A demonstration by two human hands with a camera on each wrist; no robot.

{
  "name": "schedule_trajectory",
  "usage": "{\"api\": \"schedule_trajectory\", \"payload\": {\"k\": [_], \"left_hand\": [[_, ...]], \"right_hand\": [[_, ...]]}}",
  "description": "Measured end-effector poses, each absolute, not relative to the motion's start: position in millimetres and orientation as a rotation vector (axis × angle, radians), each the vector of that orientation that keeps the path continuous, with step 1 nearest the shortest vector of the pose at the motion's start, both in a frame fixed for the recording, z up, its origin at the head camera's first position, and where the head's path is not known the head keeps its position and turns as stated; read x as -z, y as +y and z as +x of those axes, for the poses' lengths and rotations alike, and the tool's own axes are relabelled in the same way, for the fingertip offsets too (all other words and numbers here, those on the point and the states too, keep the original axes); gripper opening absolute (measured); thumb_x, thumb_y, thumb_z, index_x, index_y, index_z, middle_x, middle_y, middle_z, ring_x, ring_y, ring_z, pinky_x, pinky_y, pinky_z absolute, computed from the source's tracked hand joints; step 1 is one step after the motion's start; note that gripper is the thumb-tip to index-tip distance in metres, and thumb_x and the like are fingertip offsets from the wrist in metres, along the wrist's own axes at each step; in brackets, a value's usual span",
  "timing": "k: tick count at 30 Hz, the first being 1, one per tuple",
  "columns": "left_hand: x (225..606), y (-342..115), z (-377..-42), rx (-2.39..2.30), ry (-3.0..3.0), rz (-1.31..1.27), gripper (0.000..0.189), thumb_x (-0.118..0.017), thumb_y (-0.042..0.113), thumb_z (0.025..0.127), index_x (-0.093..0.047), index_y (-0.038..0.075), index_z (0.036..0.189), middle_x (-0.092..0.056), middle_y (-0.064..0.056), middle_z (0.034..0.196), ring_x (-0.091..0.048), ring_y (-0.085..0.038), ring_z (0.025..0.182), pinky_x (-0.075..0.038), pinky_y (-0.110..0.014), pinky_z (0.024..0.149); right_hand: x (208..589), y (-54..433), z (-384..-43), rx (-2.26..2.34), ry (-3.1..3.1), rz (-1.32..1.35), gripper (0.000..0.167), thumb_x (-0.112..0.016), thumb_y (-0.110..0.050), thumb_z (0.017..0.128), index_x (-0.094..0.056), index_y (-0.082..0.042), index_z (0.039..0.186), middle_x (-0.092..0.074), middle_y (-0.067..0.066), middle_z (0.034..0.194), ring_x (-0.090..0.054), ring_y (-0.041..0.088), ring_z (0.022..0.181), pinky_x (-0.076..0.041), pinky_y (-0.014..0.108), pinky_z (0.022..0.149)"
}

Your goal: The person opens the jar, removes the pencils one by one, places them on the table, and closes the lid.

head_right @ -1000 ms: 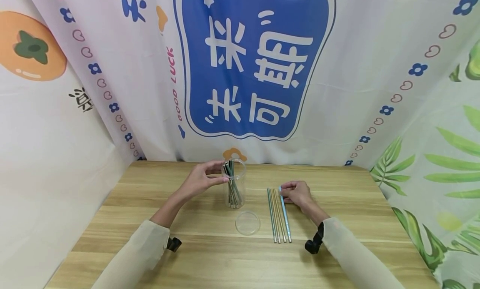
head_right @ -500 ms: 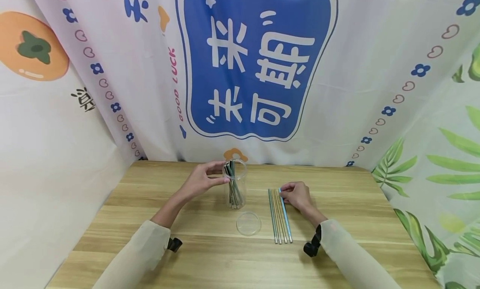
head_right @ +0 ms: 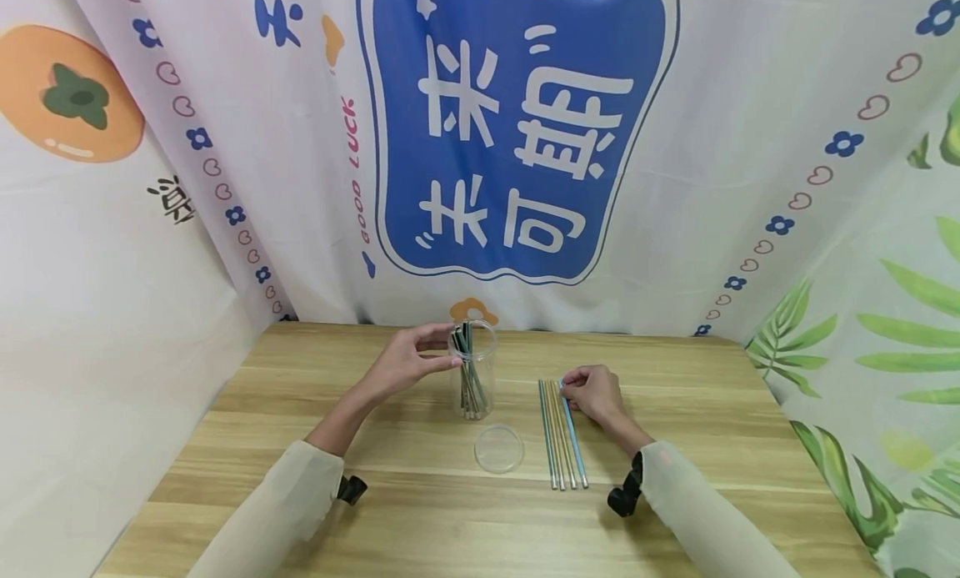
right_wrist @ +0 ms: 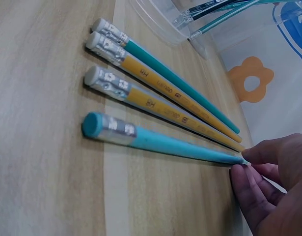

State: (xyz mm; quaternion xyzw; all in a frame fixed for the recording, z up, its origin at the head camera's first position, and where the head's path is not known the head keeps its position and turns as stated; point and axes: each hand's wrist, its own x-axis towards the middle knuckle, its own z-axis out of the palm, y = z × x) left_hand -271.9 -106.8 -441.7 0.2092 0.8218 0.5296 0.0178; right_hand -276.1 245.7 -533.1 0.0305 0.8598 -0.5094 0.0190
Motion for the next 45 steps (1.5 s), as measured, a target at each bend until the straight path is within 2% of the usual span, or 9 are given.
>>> {"api": "schedule_trajectory", "payload": {"k": [6, 11, 15, 24, 37, 45], "left_hand": [[441.4, -105.1, -271.9, -1.653, 2.547, 0.638, 0.063, -0.089, 0.027, 0.088, -0.065, 0.008, 0.143, -0.073, -0.010, 0.132, -0.070, -0.033, 0.123, -0.059, -0.044, 0.103], [440.8, -103.6, -272.3, -1.658, 2.544, 0.626, 0.060, -0.089, 0.025, 0.089, -0.066, 0.009, 0.142, -0.073, -0.009, 0.133, -0.069, -0.034, 0.123, -0.060, -0.043, 0.102], [440.4, -103.0, -272.7, -1.649, 2.552, 0.625, 0.060, -0.089, 0.026, 0.089, -0.067, 0.010, 0.142, -0.073, -0.008, 0.133, -0.070, -0.029, 0.122, -0.060, -0.041, 0.101], [438.8, -102.1, -272.7, -1.636, 2.561, 0.640, 0.062, -0.090, 0.029, 0.087, -0.067, 0.010, 0.141, -0.072, -0.008, 0.133, -0.071, -0.028, 0.121, -0.060, -0.042, 0.102], [435.2, -103.1, -274.7, -1.604, 2.564, 0.609, 0.063, -0.091, 0.033, 0.087, -0.067, 0.012, 0.142, -0.074, -0.006, 0.131, -0.071, -0.025, 0.121, -0.058, -0.045, 0.105], [435.5, -103.5, -273.3, -1.615, 2.545, 0.609, 0.062, -0.091, 0.030, 0.087, -0.067, 0.010, 0.141, -0.075, -0.007, 0.128, -0.072, -0.026, 0.119, -0.059, -0.044, 0.104]], "right_hand": [[528.1, 249.7, -275.8, 1.559, 2.686, 0.062, 0.012, -0.080, 0.000, 0.090, -0.076, 0.005, 0.100, -0.076, 0.010, 0.088, -0.071, 0.013, 0.069, -0.064, 0.026, 0.061], [516.6, 249.1, -276.8, 1.463, 2.834, -0.024, 0.012, -0.081, -0.004, 0.091, -0.078, 0.002, 0.101, -0.077, 0.012, 0.093, -0.069, 0.014, 0.075, -0.057, 0.021, 0.062], [502.1, 243.0, -276.4, 1.483, 2.857, -0.084, 0.015, -0.080, -0.006, 0.093, -0.078, 0.002, 0.105, -0.078, 0.012, 0.096, -0.072, 0.018, 0.082, -0.058, 0.019, 0.065], [472.1, 232.4, -271.8, 1.503, 2.847, -0.208, 0.018, -0.078, -0.009, 0.096, -0.077, 0.001, 0.111, -0.079, 0.013, 0.100, -0.076, 0.032, 0.090, -0.059, 0.021, 0.067], [413.9, 209.7, -262.3, 1.501, 2.878, -0.464, 0.015, -0.082, -0.013, 0.094, -0.080, -0.006, 0.107, -0.080, 0.008, 0.100, -0.074, 0.023, 0.090, -0.058, 0.021, 0.070], [387.2, 190.0, -257.1, 1.506, 2.801, -0.649, 0.017, -0.078, -0.006, 0.096, -0.078, -0.002, 0.113, -0.078, 0.011, 0.106, -0.074, 0.025, 0.096, -0.064, 0.027, 0.082]]}}
